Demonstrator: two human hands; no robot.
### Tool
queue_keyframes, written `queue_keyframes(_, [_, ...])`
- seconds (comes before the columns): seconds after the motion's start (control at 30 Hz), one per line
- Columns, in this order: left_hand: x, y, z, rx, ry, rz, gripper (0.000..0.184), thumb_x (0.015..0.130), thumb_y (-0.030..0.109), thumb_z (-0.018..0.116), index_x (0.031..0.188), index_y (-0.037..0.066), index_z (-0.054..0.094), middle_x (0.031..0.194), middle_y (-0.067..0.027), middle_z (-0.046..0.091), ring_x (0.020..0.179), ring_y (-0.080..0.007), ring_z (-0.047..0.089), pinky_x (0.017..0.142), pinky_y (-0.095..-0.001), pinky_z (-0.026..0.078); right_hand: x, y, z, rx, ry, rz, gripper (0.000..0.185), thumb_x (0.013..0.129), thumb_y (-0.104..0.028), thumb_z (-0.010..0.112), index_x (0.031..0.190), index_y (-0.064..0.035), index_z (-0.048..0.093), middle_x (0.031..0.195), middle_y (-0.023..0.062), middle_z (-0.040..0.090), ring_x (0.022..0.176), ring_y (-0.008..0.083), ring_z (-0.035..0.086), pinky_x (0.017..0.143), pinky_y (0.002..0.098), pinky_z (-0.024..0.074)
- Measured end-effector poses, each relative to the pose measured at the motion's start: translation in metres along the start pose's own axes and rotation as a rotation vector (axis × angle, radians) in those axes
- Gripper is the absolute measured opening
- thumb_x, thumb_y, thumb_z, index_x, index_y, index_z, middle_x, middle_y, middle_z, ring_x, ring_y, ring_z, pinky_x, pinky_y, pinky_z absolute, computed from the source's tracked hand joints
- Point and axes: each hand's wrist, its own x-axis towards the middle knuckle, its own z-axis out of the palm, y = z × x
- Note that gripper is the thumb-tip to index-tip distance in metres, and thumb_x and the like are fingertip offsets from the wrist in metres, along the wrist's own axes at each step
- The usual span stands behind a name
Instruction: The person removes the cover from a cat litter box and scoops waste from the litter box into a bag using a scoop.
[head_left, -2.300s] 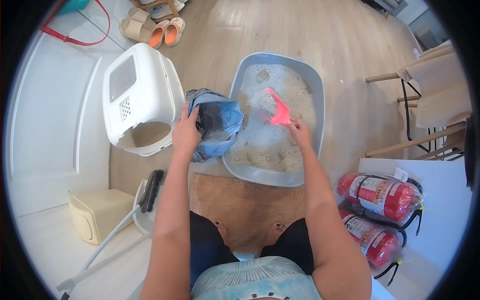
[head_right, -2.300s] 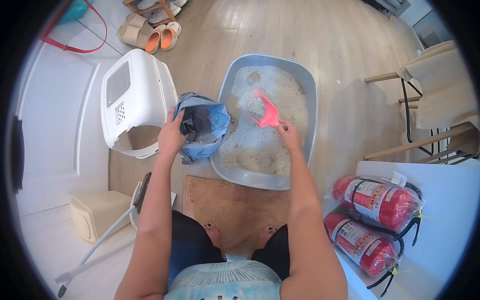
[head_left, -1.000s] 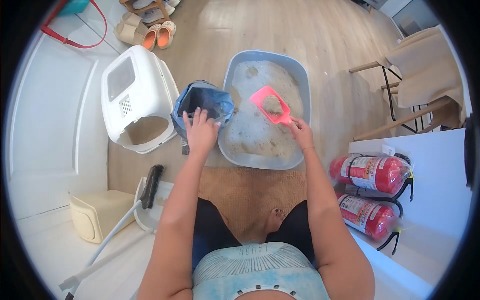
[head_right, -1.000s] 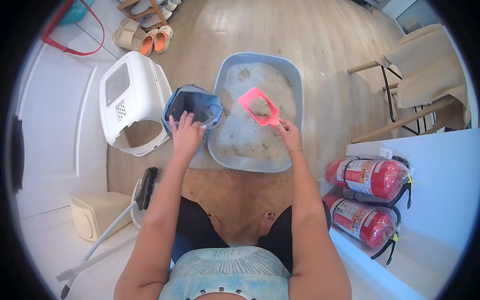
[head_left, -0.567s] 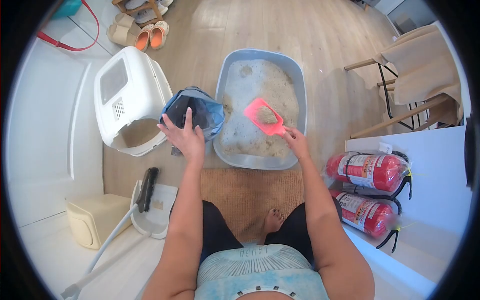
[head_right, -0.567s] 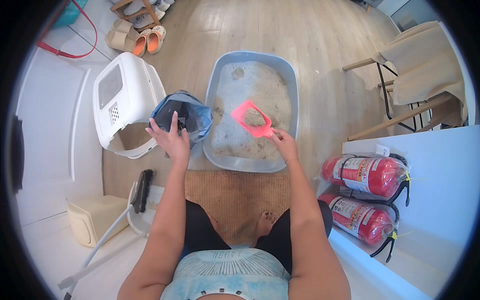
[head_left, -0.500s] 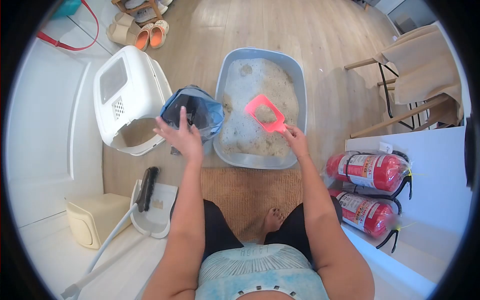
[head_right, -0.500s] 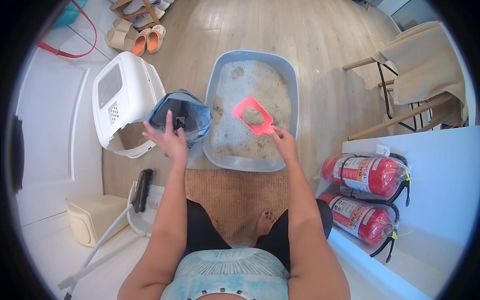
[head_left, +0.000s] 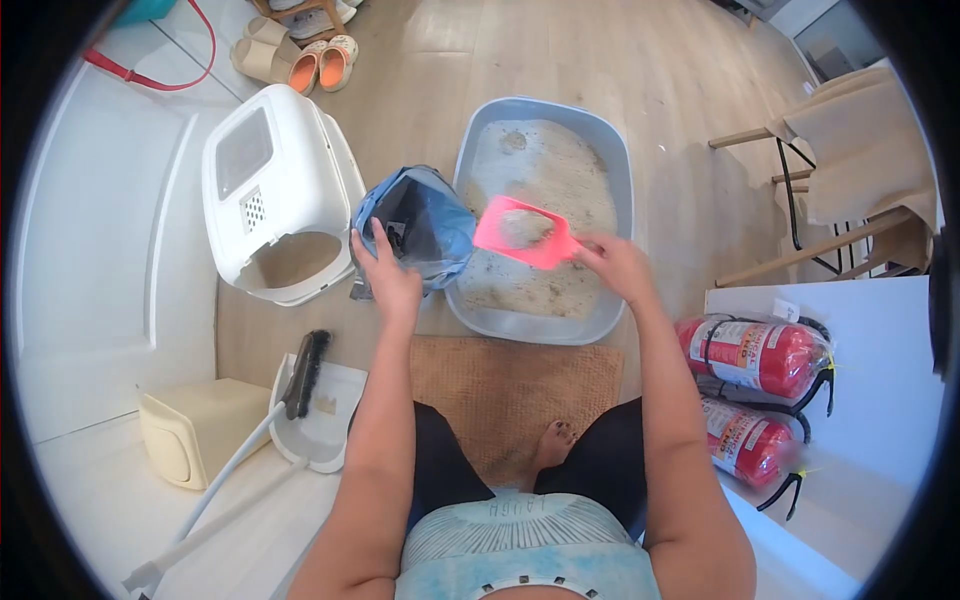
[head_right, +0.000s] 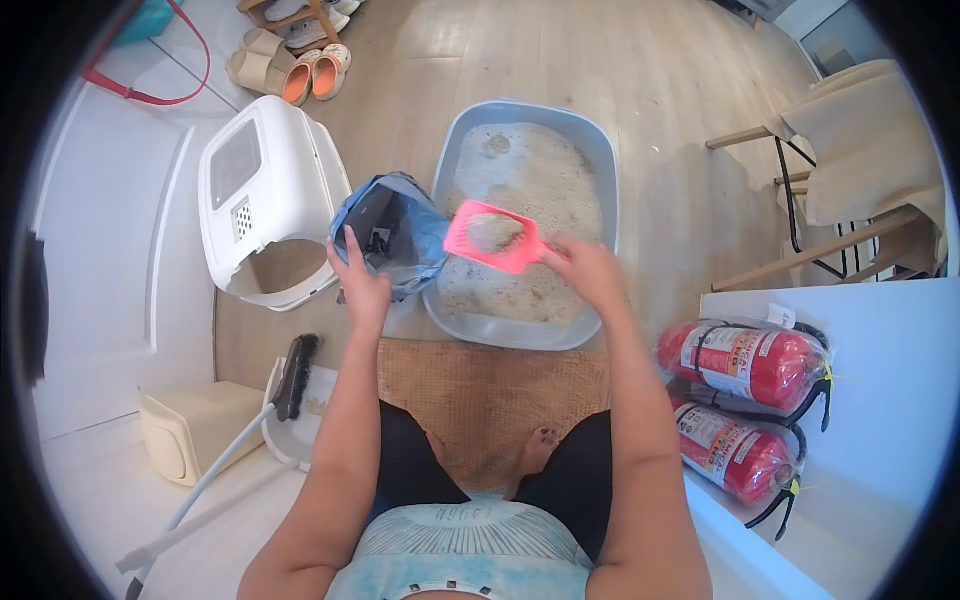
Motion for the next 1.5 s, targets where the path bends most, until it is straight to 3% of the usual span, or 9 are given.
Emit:
queue_keyframes(0.07, [-0.001, 0.006, -0.001, -0.014, -0.018, -0.025, 0.09, 0.064, -0.012, 0.058, 0.146, 0.012, 0.028, 0.149, -0.0256, 0.012, 0.136, -0.0437, 0.024, 0.108, -0.0411, 0.031, 0.007, -0.059, -0.007, -0.224, -0.033, -0.165, 0.031, 0.087, -0.036, 0.057, 0.11, -0.0166, 0.066, 0.086, 0.0118, 0.066, 0.082, 0.0331, 0.066, 0.068, 0.0451, 0.0506])
queue_keyframes(0.2, [-0.003, 0.009, 0.004, -0.015, -0.01, 0.051, 0.091, 0.063, -0.01, 0.059, 0.146, 0.011, 0.027, 0.148, -0.0255, 0.013, 0.136, -0.0434, 0.024, 0.108, -0.0408, 0.03, 0.02, -0.155, 0.023, -0.631, -0.131, -0.287, 0.017, 0.082, -0.022, 0.055, 0.091, -0.0107, 0.064, 0.087, 0.0137, 0.065, 0.088, 0.0349, 0.064, 0.072, 0.0453, 0.0517])
queue_keyframes(0.3, [-0.001, 0.009, 0.006, -0.045, -0.009, 0.069, 0.092, 0.063, -0.009, 0.061, 0.146, 0.01, 0.026, 0.148, -0.0257, 0.013, 0.136, -0.0432, 0.023, 0.109, -0.0405, 0.03, 0.037, -0.094, 0.011, -0.607, 0.079, -0.272, 0.021, 0.082, -0.026, 0.057, 0.093, -0.0113, 0.067, 0.089, 0.0131, 0.067, 0.084, 0.0346, 0.065, 0.072, 0.0459, 0.0516])
queue_keyframes(0.4, [-0.002, 0.011, 0.003, -0.077, -0.021, -0.011, 0.092, 0.063, -0.01, 0.06, 0.146, 0.009, 0.026, 0.148, -0.0248, 0.015, 0.137, -0.0423, 0.023, 0.109, -0.0397, 0.029, 0.015, -0.056, -0.043, -0.458, -0.016, 0.109, 0.023, 0.082, -0.024, 0.056, 0.095, -0.0099, 0.069, 0.092, 0.0145, 0.068, 0.084, 0.0331, 0.067, 0.074, 0.0445, 0.0528])
queue_keyframes(0.67, [0.009, 0.009, -0.002, -0.053, -0.05, 0.047, 0.097, 0.061, -0.007, 0.059, 0.148, 0.012, 0.021, 0.147, -0.0251, 0.016, 0.137, -0.0422, 0.022, 0.109, -0.0394, 0.028, 0.022, 0.046, 0.052, -0.61, -0.153, 0.404, 0.024, 0.085, -0.019, 0.053, 0.097, -0.0086, 0.07, 0.098, 0.0157, 0.068, 0.093, 0.032, 0.066, 0.076, 0.0423, 0.0542])
queue_keyframes(0.87, [0.008, 0.01, -0.006, -0.052, -0.082, 0.044, 0.091, 0.065, -0.01, 0.056, 0.147, 0.011, 0.022, 0.15, -0.0204, 0.012, 0.137, -0.0397, 0.023, 0.108, -0.0396, 0.031, 0.035, 0.049, 0.1, -0.413, -0.082, 0.456, 0.026, 0.088, -0.03, 0.054, 0.103, -0.0131, 0.068, 0.1, 0.0155, 0.068, 0.095, 0.0325, 0.065, 0.08, 0.043, 0.0525])
queue_keyframes(1.03, [0.005, 0.009, -0.007, -0.055, -0.092, 0.044, 0.091, 0.066, -0.01, 0.055, 0.148, 0.011, 0.021, 0.15, -0.0207, 0.011, 0.138, -0.0395, 0.023, 0.107, -0.0404, 0.032, 0.03, 0.117, 0.174, 0.145, 0.148, 0.445, 0.034, 0.085, -0.04, 0.059, 0.114, -0.0223, 0.066, 0.098, 0.0124, 0.068, 0.094, 0.0296, 0.065, 0.079, 0.0399, 0.0498])
queue_keyframes(1.23, [0.003, 0.007, -0.009, -0.036, -0.091, 0.038, 0.092, 0.065, -0.011, 0.057, 0.148, 0.011, 0.022, 0.151, -0.0211, 0.011, 0.138, -0.0398, 0.023, 0.107, -0.0406, 0.032, 0.021, 0.121, 0.179, 0.578, 0.277, 0.422, 0.036, 0.082, -0.038, 0.067, 0.113, -0.0204, 0.067, 0.084, 0.0068, 0.068, 0.071, 0.0147, 0.062, 0.068, 0.0302, 0.0488])
queue_keyframes(1.5, [0.004, 0.016, -0.004, -0.059, -0.102, 0.052, 0.092, 0.064, -0.011, 0.058, 0.147, 0.01, 0.024, 0.15, -0.023, 0.012, 0.138, -0.0406, 0.022, 0.109, -0.0408, 0.029, 0.014, 0.11, 0.162, 0.687, 0.315, 0.4, 0.039, 0.081, -0.036, 0.069, 0.113, -0.013, 0.067, 0.075, 0.0047, 0.066, 0.063, 0.0097, 0.057, 0.062, 0.0278, 0.0473])
